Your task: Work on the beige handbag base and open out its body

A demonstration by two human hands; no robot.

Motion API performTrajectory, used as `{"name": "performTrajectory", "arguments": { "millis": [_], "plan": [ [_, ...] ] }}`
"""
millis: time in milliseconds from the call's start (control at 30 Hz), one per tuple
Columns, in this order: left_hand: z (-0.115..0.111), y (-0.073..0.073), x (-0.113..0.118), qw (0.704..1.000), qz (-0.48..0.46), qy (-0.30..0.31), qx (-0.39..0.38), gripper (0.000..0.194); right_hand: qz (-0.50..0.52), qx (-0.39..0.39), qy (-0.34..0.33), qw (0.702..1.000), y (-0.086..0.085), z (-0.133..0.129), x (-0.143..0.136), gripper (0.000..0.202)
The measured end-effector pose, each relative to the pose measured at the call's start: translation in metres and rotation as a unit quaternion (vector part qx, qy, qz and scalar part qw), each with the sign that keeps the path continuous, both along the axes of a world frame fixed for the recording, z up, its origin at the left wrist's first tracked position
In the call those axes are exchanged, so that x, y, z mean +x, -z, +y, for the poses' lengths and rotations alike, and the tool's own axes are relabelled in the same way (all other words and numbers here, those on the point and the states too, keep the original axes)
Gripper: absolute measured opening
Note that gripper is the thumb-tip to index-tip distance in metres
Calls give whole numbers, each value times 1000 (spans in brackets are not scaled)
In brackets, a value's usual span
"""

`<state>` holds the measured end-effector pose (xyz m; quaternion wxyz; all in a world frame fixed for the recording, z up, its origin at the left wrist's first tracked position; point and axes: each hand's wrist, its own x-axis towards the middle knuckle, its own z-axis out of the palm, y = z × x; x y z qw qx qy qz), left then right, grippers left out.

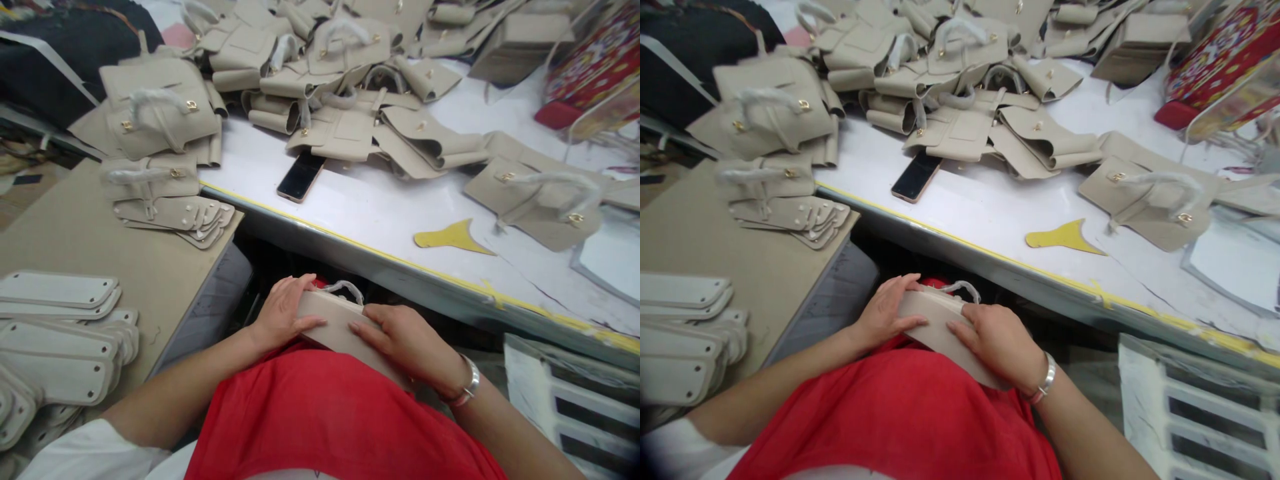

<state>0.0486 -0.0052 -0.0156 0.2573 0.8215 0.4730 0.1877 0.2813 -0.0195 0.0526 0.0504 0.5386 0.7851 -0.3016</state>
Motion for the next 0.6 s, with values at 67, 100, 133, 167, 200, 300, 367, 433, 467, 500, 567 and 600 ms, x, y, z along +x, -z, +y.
{"name": "performTrajectory", "arguments": {
  "millis": [67,100,133,167,200,300,367,433,467,500,567,600],
  "plan": [
    [0,0,1,1000,-1,-11,2,69,-14,-9,8,1000,3,2,0,37],
    [-1,0,1,1000,2,-13,5,67,-24,-12,10,1000,4,2,-1,37],
    [-1,0,1,1000,6,-14,9,63,-32,-14,12,999,6,3,-1,37],
    [-1,0,1,1000,11,-11,14,59,-38,-15,12,999,8,4,-1,37],
    [-1,0,2,1000,18,-6,17,54,-41,-15,12,999,9,4,-1,37],
    [-1,-1,2,999,38,14,23,38,-48,-15,13,999,11,5,-1,38],
    [-1,-1,3,998,51,19,21,32,-57,-12,15,998,11,5,-1,38],
    [0,-2,2,998,61,20,18,31,-64,-12,14,998,11,6,-2,39],
    [1,-2,2,997,65,25,17,34,-65,-13,13,998,11,6,-2,39],
    [2,-2,1,997,67,37,18,38,-64,-14,12,998,11,7,-1,39],
    [4,-3,-2,994,70,77,26,61,-58,-15,10,998,12,7,-1,39],
    [4,-3,-4,992,72,101,31,76,-57,-14,10,998,12,7,-1,38]
  ]
}}
